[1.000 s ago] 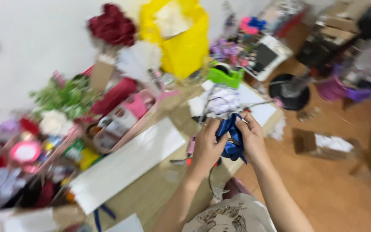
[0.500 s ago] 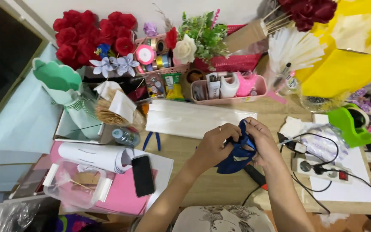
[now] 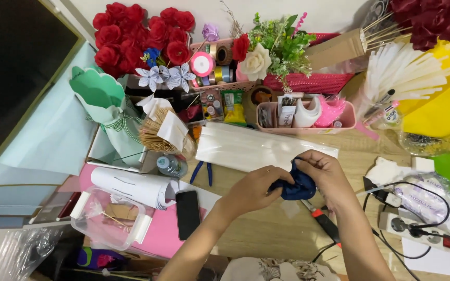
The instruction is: The person ties a blue ribbon into a bow using a hot glue gun to secure the center. They then retrieve a roll of green tape, cut a piece, and apply it to the back of the bow to reinforce the knot.
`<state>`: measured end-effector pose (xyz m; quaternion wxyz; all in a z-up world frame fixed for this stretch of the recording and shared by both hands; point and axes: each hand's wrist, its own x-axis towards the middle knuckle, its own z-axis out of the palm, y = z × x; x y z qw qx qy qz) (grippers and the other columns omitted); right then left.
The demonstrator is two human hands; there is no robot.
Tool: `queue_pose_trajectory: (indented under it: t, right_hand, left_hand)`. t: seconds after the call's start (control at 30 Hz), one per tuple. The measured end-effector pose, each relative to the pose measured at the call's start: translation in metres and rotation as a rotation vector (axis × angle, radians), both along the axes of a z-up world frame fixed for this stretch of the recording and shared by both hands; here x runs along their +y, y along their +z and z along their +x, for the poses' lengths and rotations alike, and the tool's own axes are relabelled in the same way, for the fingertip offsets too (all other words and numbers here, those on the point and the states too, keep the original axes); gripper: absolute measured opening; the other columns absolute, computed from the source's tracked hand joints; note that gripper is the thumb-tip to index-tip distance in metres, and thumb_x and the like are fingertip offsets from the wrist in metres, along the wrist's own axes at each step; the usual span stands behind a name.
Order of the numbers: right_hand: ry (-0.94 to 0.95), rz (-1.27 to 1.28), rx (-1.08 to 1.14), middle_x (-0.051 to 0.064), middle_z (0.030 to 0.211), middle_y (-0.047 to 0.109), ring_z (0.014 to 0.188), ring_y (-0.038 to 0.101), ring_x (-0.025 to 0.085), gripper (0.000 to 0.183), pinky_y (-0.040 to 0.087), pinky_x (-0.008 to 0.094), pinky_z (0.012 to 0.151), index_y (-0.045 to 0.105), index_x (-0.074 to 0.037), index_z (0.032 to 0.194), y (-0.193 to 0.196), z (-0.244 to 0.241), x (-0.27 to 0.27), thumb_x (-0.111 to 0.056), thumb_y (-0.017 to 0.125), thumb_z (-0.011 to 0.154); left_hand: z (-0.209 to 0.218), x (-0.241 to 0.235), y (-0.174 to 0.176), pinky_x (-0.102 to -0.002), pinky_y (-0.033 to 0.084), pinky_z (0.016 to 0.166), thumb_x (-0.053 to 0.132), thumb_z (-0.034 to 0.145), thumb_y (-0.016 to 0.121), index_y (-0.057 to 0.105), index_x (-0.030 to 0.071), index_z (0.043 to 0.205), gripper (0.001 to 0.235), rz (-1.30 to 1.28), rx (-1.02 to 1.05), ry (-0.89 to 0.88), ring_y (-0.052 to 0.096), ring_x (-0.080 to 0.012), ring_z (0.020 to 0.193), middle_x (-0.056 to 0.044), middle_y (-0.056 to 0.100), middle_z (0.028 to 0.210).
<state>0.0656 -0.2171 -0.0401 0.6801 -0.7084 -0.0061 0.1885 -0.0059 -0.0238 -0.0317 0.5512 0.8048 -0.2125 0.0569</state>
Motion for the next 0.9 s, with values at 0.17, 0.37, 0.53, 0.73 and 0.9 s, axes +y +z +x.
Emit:
queue_pose_trajectory:
  t: [0.17,0.37,0.53,0.73,0.9]
  right_hand:
    - [0.027,-0.022,-0.016,0.005,0.076,0.067,0.07,0.061,0.008,0.009,0.05,0.02,0.065,0.078,-0.002,0.098,-0.007,-0.001,0.004,-0.008,0.074,0.093]
    - [-0.044,-0.03,-0.011,0.006,0.083,0.065,0.069,0.06,0.009,0.011,0.055,0.023,0.066,0.075,-0.002,0.105,-0.05,0.009,0.007,-0.007,0.069,0.098]
    - [-0.05,-0.117,-0.042,0.01,0.09,0.069,0.074,0.066,0.014,0.013,0.058,0.029,0.068,0.076,-0.003,0.108,-0.041,0.008,0.008,-0.006,0.068,0.099]
    - [-0.076,-0.176,-0.07,0.013,0.094,0.072,0.08,0.071,0.02,0.014,0.057,0.032,0.069,0.075,-0.006,0.109,-0.055,0.001,-0.005,-0.012,0.065,0.101]
    - [-0.12,-0.118,-0.103,0.009,0.092,0.067,0.082,0.063,0.016,0.014,0.053,0.027,0.069,0.073,-0.006,0.11,-0.042,-0.009,-0.018,-0.011,0.064,0.101]
  left_hand:
    - [0.005,0.006,-0.015,-0.033,0.06,0.084,0.002,0.094,0.064,0.064,0.005,0.114,0.021,0.379,-0.303,0.058,0.071,-0.0257,0.089,-0.011,0.067,0.075]
    - [0.008,-0.013,-0.054,-0.026,0.059,0.073,0.008,0.102,0.052,0.063,0.007,0.111,0.014,0.608,-0.367,0.344,0.069,-0.0196,0.076,-0.005,0.06,0.058]
    - [0.006,-0.024,-0.042,-0.029,0.059,0.069,0.008,0.099,0.055,0.061,0.011,0.115,0.017,0.423,-0.123,0.379,0.068,-0.0213,0.075,-0.004,0.061,0.063]
    - [0.008,-0.046,-0.026,-0.034,0.06,0.073,0.007,0.098,0.06,0.059,0.014,0.117,0.019,0.227,0.029,0.411,0.07,-0.0253,0.086,-0.006,0.065,0.084]
    - [0.009,-0.076,-0.027,-0.037,0.059,0.071,0.004,0.096,0.064,0.057,0.01,0.113,0.019,0.083,0.122,0.51,0.069,-0.0272,0.086,-0.008,0.059,0.1]
